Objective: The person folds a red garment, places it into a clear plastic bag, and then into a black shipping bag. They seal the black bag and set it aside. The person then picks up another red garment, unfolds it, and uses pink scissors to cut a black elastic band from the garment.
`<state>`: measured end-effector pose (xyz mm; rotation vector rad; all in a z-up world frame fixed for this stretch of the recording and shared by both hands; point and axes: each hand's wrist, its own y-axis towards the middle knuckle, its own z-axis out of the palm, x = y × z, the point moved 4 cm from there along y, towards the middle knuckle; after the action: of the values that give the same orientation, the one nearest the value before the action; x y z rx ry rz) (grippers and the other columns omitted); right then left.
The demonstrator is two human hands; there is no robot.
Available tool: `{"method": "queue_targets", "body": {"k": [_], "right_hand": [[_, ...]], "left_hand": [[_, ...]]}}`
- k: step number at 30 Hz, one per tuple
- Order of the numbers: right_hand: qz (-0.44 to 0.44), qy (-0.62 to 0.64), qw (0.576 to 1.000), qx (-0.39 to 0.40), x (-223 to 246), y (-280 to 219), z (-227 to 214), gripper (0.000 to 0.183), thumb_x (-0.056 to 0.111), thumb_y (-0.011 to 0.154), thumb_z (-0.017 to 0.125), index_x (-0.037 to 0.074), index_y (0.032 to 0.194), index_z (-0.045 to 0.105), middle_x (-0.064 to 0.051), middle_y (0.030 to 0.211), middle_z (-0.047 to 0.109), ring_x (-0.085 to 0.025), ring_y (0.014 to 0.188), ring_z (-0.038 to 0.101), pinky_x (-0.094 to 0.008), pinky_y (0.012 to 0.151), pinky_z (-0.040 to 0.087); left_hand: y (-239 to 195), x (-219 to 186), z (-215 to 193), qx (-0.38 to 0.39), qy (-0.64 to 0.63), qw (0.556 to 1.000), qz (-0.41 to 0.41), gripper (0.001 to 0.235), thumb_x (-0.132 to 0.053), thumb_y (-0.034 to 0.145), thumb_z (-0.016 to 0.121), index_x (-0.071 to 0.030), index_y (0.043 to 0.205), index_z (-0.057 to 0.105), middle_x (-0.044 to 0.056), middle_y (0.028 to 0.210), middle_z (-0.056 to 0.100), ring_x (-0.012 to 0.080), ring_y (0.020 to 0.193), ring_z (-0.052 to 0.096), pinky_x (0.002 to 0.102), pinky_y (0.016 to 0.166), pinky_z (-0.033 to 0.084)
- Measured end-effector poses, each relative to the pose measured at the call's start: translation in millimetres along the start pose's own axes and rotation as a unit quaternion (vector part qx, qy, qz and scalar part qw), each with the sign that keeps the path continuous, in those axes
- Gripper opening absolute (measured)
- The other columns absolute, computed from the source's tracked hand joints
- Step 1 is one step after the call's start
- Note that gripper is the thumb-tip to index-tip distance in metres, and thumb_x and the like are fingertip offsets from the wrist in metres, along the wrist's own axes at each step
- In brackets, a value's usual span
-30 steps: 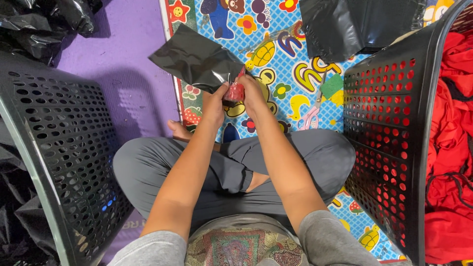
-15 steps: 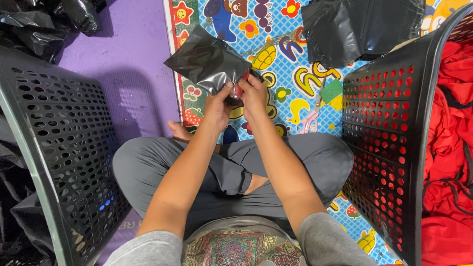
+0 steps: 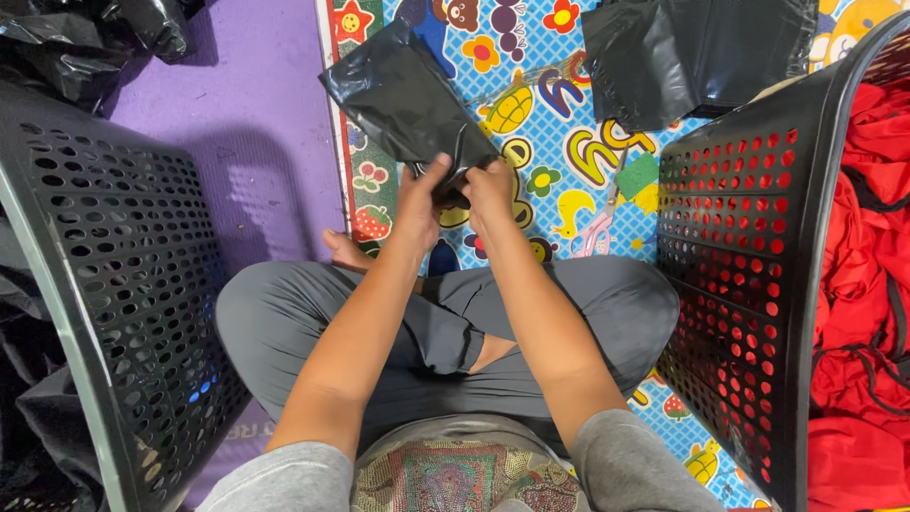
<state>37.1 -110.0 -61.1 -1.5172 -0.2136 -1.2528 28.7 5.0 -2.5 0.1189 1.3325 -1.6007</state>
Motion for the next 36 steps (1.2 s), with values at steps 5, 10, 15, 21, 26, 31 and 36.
{"method": "queue_targets", "body": {"k": [5, 10, 15, 21, 26, 31, 36], "right_hand": [[-0.014, -0.006, 1.0, 0.021, 21, -23, 11, 0.039, -0.005, 0.079, 0.079, -0.008, 0.116, 0.07, -0.025, 0.105, 0.066, -0.039, 0.1, 0.069, -0.056, 0.081, 0.062], [-0.02, -0.009, 0.999, 0.04, 33, -32, 22, 0.041, 0.0, 0.083, 0.081, -0.008, 0.12, 0.067, -0.027, 0.113, 0.064, -0.041, 0.111, 0.065, -0.059, 0.086, 0.06], [-0.016, 0.005, 0.998, 0.054, 41, -34, 15, 0.039, 0.002, 0.084, 0.079, -0.007, 0.12, 0.068, -0.027, 0.114, 0.065, -0.04, 0.111, 0.065, -0.058, 0.087, 0.06], [-0.006, 0.02, 0.997, 0.074, 43, -39, 23, 0.036, 0.004, 0.085, 0.077, -0.005, 0.119, 0.068, -0.026, 0.114, 0.066, -0.039, 0.111, 0.066, -0.056, 0.088, 0.06], [0.001, 0.03, 0.995, 0.091, 50, -41, 16, 0.035, 0.005, 0.086, 0.076, -0.004, 0.119, 0.068, -0.025, 0.114, 0.067, -0.039, 0.111, 0.066, -0.055, 0.089, 0.06], [0.002, 0.041, 0.994, 0.1, 57, -41, 14, 0.034, 0.007, 0.087, 0.074, -0.003, 0.119, 0.068, -0.024, 0.114, 0.067, -0.038, 0.111, 0.066, -0.054, 0.09, 0.06], [0.015, 0.057, 0.991, 0.122, 59, -42, 19, 0.032, 0.009, 0.088, 0.072, -0.002, 0.118, 0.068, -0.023, 0.114, 0.068, -0.037, 0.11, 0.067, -0.053, 0.091, 0.06]], "left_hand": [[-6, -34, 6, -0.03, -0.038, 0.994, 0.094, 0.057, -0.021, 0.081, 0.093, -0.013, 0.124, 0.057, 0.011, 0.107, 0.067, 0.0284, 0.099, 0.07, 0.048, 0.089, 0.059], [3, -3, 1, 0.02, 0.025, 0.998, 0.047, 0.049, -0.02, 0.076, 0.096, -0.014, 0.116, 0.067, 0.005, 0.098, 0.074, 0.0199, 0.089, 0.074, 0.041, 0.081, 0.063], [-1, -16, 12, 0.085, -0.049, 0.993, 0.067, 0.059, -0.035, 0.083, 0.091, -0.014, 0.13, 0.059, 0.008, 0.111, 0.073, 0.0216, 0.102, 0.07, 0.044, 0.095, 0.058], [6, -36, -1, 0.041, -0.034, 0.997, 0.06, 0.065, -0.022, 0.083, 0.093, -0.01, 0.134, 0.055, 0.013, 0.114, 0.07, 0.0276, 0.101, 0.072, 0.046, 0.092, 0.061], [0, -6, 8, 0.091, 0.004, 0.994, 0.054, 0.054, -0.014, 0.08, 0.094, -0.012, 0.127, 0.067, 0.008, 0.113, 0.074, 0.0234, 0.103, 0.073, 0.044, 0.09, 0.061], [11, -25, 7, 0.054, -0.095, 0.993, 0.046, 0.064, -0.031, 0.084, 0.092, -0.014, 0.135, 0.057, 0.011, 0.123, 0.069, 0.0269, 0.113, 0.068, 0.044, 0.098, 0.058], [4, -17, 3, 0.041, -0.03, 0.998, 0.023, 0.07, -0.023, 0.079, 0.096, -0.019, 0.136, 0.057, 0.012, 0.121, 0.07, 0.0286, 0.112, 0.07, 0.046, 0.095, 0.06]]}}
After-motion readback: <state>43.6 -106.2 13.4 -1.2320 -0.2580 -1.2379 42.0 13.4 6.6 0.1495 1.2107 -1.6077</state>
